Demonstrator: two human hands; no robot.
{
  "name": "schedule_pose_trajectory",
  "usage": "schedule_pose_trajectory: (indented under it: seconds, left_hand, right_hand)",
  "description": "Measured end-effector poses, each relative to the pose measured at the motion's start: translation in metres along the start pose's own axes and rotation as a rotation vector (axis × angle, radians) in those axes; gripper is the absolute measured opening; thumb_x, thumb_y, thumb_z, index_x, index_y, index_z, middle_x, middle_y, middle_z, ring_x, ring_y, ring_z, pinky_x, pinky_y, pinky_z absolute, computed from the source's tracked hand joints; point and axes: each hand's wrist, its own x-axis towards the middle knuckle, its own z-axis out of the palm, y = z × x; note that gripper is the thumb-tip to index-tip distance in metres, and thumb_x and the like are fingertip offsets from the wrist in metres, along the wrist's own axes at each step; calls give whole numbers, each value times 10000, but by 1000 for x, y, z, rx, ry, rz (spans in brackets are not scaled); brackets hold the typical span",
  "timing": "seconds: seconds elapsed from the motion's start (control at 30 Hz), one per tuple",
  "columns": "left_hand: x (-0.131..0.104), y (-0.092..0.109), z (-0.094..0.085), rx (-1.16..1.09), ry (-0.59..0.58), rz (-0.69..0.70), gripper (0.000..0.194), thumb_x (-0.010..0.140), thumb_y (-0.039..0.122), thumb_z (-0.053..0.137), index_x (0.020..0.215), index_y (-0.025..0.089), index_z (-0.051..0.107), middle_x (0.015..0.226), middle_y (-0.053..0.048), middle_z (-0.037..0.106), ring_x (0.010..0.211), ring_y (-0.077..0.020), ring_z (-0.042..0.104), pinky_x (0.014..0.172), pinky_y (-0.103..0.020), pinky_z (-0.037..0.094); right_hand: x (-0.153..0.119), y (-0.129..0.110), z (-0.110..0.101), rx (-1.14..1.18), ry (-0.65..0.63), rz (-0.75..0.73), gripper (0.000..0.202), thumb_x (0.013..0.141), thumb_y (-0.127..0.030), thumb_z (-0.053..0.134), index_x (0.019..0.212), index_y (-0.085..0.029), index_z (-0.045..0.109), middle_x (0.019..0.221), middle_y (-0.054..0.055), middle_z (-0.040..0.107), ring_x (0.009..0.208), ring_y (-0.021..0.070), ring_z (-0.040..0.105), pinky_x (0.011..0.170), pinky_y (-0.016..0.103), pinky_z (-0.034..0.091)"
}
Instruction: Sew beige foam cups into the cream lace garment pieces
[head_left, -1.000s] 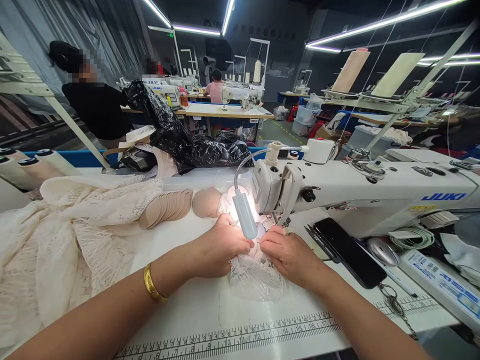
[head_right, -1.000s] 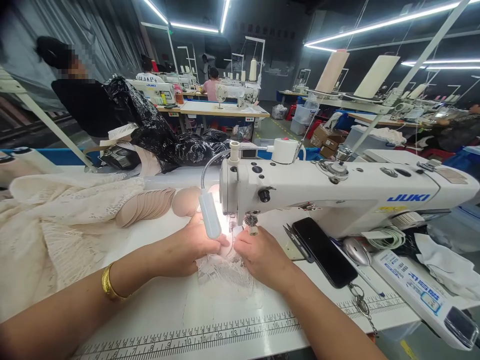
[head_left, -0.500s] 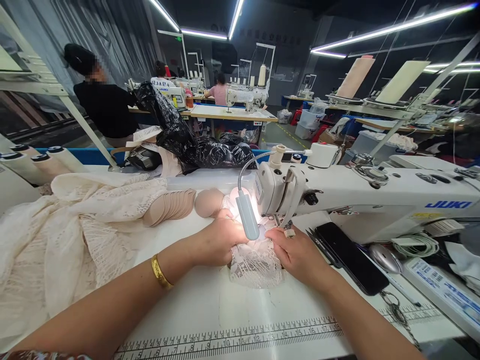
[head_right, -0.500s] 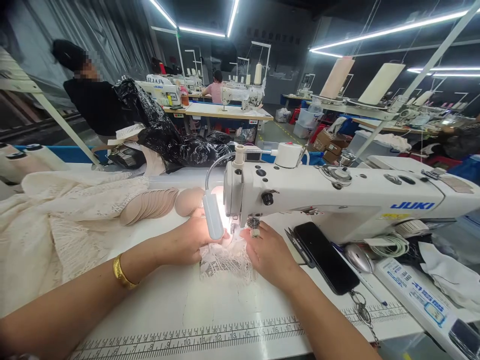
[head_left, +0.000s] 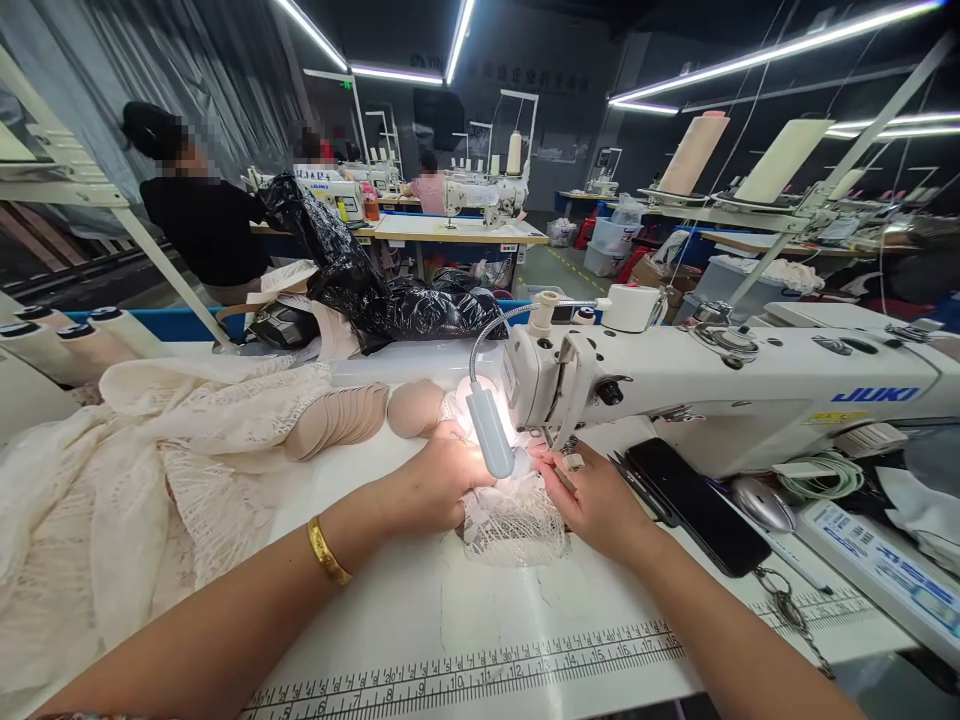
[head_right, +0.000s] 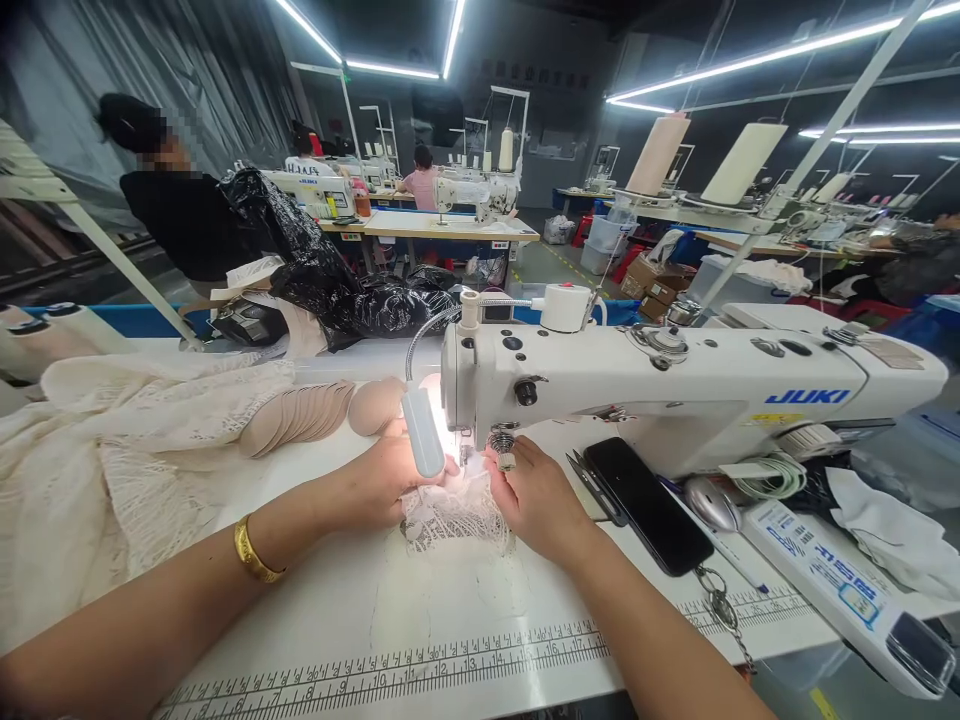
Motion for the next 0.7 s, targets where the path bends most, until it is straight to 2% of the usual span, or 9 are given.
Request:
schedule_pose_trajectory:
  seconds: [0.07,0.17,0.27,0.37,0.43,0.47,0.53,0.6,0.7]
  left_hand:
    - [-1,-1,0,-31,-23,-12,266,674,24,561,851,195,664,840,-25,700,844,-223,599,892,-406,309]
    - [-3,-1,-3,-65,-57,-26,244,723,28,560,861,197,669,867,-26,696,873,-224,597,922,-415,308]
    - [-5,4,-11,-53,-105,-63,216,795,54,551,892,206,669,918,-21,683,910,-223,591,924,-412,312]
    - [-4,18,-17,41,-171,-198,145,861,147,580,950,213,674,976,-41,658,961,-259,580,930,-443,322]
    - [-1,30,-17,95,-225,-314,129,902,249,613,1006,198,670,1038,-80,650,1009,-301,574,945,-480,338]
    - [1,36,-17,110,-251,-357,172,919,300,624,1041,185,666,1068,-103,645,1032,-320,571,952,-495,349]
    - [3,44,-15,118,-296,-399,273,954,368,616,1126,159,651,1099,-135,636,1060,-342,566,966,-511,368]
    - [2,47,-15,99,-317,-396,334,960,396,622,1188,153,636,1111,-144,628,1069,-348,560,974,-511,380]
    - [-4,43,-20,-4,-329,-358,437,921,377,685,1322,231,590,1165,-111,615,1082,-333,545,967,-488,386]
  right_hand:
    - [-1,0,1,17,16,9,196,1050,-193,459,1104,-187,647,994,111,725,866,264,694,715,384,572]
    - [-2,-1,-1,6,-9,4,197,1052,-187,454,1060,-205,650,928,85,707,792,238,661,684,353,532]
    - [-2,-5,-5,28,-60,-71,175,1051,-183,458,1066,-208,630,849,44,686,745,218,610,760,369,512]
    - [0,-10,-7,131,-148,-181,143,1066,-286,530,1171,-221,602,996,46,723,812,212,615,849,394,492]
    - [1,-12,-4,174,-239,-207,173,1058,-374,593,1159,-233,608,1078,53,720,913,224,624,866,389,478]
    - [1,-12,-2,164,-278,-193,149,1060,-366,596,1116,-231,620,1061,53,712,939,228,616,853,378,471]
    - [1,-10,3,91,-315,-145,113,1068,-258,547,1016,-219,639,944,43,682,896,222,586,796,350,451]
    - [0,-6,7,12,-305,-109,218,1047,-127,474,964,-214,655,844,34,645,822,211,549,734,326,423]
    - [-1,0,6,-43,-261,-102,268,1013,-70,465,962,-222,680,828,35,646,797,211,530,713,317,415]
